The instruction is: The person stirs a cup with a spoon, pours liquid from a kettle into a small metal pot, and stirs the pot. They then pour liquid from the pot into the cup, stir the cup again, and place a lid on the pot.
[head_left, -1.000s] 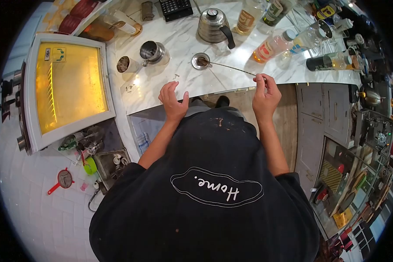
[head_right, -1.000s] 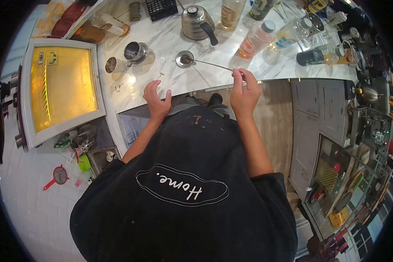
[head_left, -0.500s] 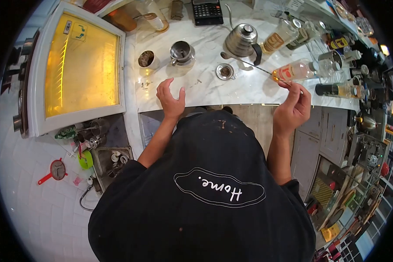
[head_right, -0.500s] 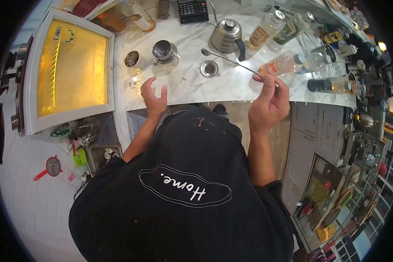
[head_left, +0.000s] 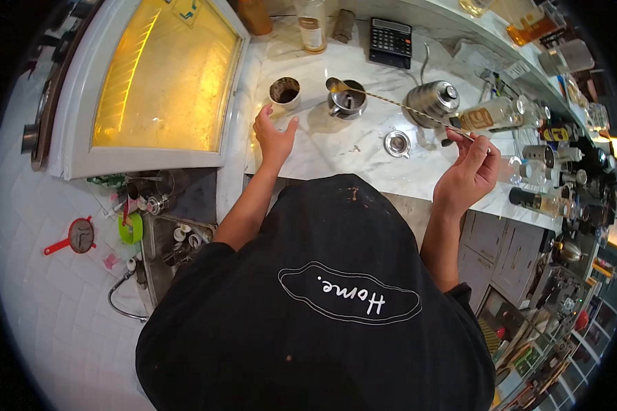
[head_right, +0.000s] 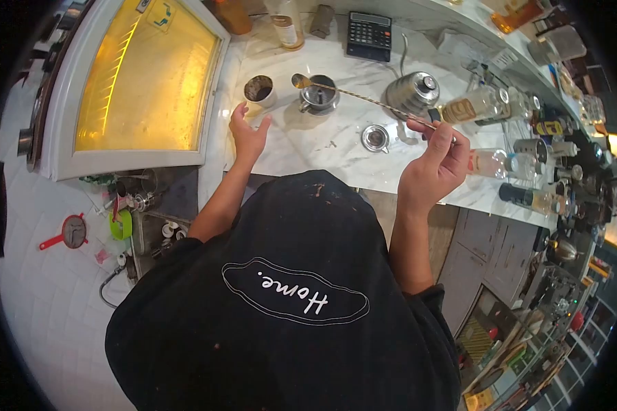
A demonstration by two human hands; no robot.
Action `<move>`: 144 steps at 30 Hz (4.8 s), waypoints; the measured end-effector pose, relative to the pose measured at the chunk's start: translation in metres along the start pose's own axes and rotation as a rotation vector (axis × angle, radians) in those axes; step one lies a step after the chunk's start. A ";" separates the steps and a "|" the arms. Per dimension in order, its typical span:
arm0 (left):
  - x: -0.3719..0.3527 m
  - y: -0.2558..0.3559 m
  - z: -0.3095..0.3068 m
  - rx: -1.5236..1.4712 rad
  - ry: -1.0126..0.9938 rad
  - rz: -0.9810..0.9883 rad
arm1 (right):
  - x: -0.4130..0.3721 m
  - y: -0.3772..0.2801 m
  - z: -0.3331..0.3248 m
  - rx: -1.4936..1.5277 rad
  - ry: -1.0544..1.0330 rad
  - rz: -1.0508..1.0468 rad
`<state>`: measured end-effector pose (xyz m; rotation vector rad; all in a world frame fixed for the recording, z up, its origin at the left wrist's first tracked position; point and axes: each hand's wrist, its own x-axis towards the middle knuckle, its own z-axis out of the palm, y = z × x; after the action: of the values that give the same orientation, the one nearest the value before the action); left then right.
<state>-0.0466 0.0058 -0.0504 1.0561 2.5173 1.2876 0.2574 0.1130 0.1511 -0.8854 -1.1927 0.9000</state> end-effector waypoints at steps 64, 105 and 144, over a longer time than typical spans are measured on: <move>0.033 0.090 -0.029 -0.413 -0.163 0.348 | 0.006 0.017 0.054 0.076 -0.228 0.011; 0.032 0.071 -0.015 -0.366 -0.232 0.156 | 0.036 0.017 -0.017 -0.046 -0.063 -0.022; 0.048 0.111 -0.032 -0.463 -0.152 0.474 | 0.022 -0.010 0.046 -0.039 -0.327 -0.284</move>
<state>-0.0364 0.0582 0.0625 1.5974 1.7800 1.7109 0.2163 0.1335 0.1750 -0.5920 -1.5778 0.8093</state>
